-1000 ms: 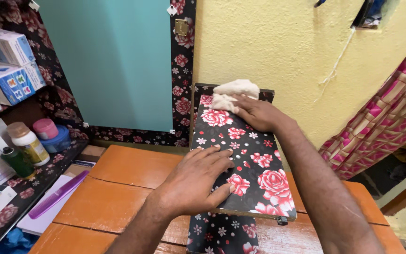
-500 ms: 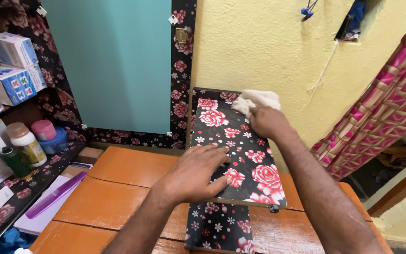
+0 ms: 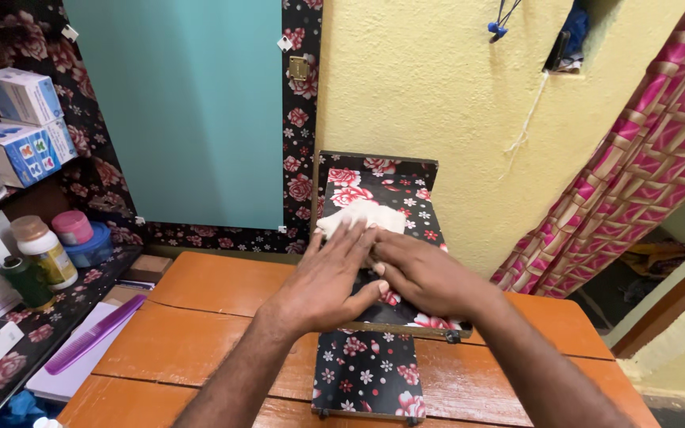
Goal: The person wipes the surfaces and interior of a small, floral-patterned wooden stand with a white cloth, turning the stand over to clean different sides.
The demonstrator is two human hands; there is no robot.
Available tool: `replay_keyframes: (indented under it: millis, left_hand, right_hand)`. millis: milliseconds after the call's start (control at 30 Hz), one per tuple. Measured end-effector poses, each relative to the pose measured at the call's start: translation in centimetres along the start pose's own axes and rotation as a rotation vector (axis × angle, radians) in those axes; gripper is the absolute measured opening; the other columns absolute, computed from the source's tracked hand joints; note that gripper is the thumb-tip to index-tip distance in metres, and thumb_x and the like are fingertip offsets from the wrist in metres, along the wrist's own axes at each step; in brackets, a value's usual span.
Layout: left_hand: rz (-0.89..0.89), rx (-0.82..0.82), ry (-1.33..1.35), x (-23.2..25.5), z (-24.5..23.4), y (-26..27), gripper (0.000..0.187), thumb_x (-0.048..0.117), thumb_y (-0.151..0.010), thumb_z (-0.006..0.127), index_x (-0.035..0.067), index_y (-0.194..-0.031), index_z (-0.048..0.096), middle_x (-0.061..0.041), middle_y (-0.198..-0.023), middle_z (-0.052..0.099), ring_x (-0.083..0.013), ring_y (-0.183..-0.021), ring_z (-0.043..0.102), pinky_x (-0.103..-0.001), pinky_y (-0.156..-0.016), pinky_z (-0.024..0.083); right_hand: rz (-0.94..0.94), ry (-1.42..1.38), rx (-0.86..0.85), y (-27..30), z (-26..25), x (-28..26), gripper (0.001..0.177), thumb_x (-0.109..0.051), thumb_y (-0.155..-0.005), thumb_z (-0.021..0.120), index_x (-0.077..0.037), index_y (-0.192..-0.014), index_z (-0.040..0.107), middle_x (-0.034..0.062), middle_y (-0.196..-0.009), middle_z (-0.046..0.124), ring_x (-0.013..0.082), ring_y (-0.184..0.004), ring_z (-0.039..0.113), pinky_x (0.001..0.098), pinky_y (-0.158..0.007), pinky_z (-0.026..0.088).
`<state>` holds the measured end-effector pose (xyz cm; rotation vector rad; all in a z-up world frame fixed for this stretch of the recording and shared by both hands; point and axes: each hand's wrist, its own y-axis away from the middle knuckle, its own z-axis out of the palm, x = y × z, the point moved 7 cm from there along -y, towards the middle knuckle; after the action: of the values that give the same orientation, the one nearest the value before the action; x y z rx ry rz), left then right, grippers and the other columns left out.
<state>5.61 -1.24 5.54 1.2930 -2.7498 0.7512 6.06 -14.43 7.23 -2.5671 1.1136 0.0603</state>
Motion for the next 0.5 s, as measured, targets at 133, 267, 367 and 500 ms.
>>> replay_keyframes:
  millis: [133,267,367,500]
  left_hand:
    - [-0.112,-0.089,0.039,0.2,-0.2,0.3,0.08,0.05,-0.097,0.043,0.01,-0.163,0.018,-0.015,-0.154,0.042,-0.0296,-0.147,0.036,-0.061,-0.124,0.008]
    - [0.016,-0.107,-0.132,0.3,0.2,-0.7,0.058,0.047,-0.104,0.038,0.009,-0.147,0.047,-0.018,-0.15,0.05,-0.0319,-0.143,0.045,-0.058,-0.122,0.021]
    - [0.14,-0.153,-0.026,-1.1,1.6,-2.9,0.061,0.046,-0.106,0.036,0.004,-0.146,0.052,-0.02,-0.157,0.046,-0.0332,-0.148,0.042,-0.049,-0.124,0.032]
    - [0.155,-0.267,0.055,-4.0,3.8,-7.7,0.062,0.049,-0.102,0.036,0.015,-0.154,0.041,-0.011,-0.167,0.027,-0.0288,-0.154,0.022,-0.059,-0.121,0.018]
  right_hand:
    - [-0.053,0.03,0.255,1.2,-1.5,-0.8,0.05,-0.025,-0.099,0.051,-0.006,-0.145,0.054,0.02,-0.166,0.032,0.0388,-0.152,0.029,0.0452,-0.121,0.026]
    - [0.051,-0.178,0.357,1.3,-1.4,1.5,0.054,-0.028,-0.103,0.048,-0.005,-0.152,0.043,0.0198,-0.168,0.028,0.0376,-0.158,0.022,0.0442,-0.124,0.021]
    - [0.165,-0.27,0.327,1.0,-1.0,3.2,0.062,-0.03,-0.103,0.046,-0.008,-0.158,0.03,0.0178,-0.17,0.024,0.034,-0.158,0.02,0.0423,-0.125,0.018]
    - [0.131,-0.24,0.296,0.8,-0.9,2.9,0.067,-0.028,-0.102,0.046,-0.009,-0.162,0.022,0.0188,-0.172,0.014,0.0353,-0.159,0.01,0.0429,-0.124,0.014]
